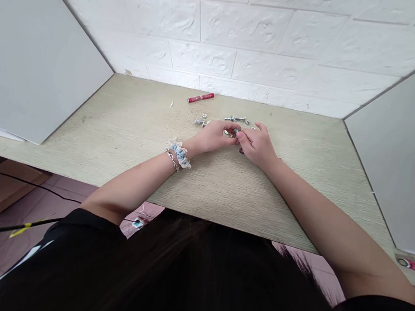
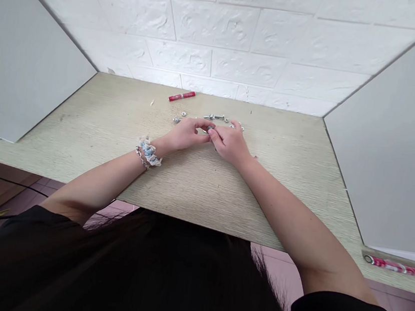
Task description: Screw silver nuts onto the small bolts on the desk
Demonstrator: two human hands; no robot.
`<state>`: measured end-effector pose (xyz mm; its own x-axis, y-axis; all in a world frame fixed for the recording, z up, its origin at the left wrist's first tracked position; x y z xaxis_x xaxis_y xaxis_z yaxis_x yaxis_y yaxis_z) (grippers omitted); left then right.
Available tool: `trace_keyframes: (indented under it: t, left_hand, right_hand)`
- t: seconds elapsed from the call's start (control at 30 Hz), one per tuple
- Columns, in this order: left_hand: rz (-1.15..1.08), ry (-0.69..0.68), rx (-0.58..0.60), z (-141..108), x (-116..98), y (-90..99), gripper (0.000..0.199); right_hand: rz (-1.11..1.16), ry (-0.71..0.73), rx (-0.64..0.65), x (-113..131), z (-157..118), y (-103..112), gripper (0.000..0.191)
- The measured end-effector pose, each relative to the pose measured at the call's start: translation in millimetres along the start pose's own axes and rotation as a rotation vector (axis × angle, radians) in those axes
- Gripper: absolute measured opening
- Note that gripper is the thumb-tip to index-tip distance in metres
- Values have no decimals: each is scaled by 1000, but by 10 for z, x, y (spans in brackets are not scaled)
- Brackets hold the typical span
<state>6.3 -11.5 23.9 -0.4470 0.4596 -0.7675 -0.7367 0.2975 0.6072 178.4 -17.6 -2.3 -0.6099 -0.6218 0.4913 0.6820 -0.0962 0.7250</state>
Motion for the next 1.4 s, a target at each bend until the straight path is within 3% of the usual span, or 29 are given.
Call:
trace_keyframes:
  t: [0.6, 1.0, 1.4]
  left_hand:
    - [108, -21, 5, -17, 10, -17, 30]
    - [440, -89, 101, -35, -60, -48, 26]
    - [341, -50, 68, -44, -68, 1, 30]
  right_hand:
    - [14, -12, 8, 4, 5, -2, 49]
    - [-26, 28, 23, -43, 2, -20, 52]
    - [-28, 10, 19, -15, 2, -18, 36]
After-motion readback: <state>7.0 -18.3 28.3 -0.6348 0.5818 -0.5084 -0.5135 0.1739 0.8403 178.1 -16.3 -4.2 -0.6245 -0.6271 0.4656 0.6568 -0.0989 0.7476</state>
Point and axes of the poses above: each hand's wrist, its own z-axis towards the middle knuckle, its own y-axis out of the back of the hand, x = y × z, the point moved 1 cm from there along z, towards the middle knuckle, and after that the axes turned 1 degree about x, right-handed, at the moved point
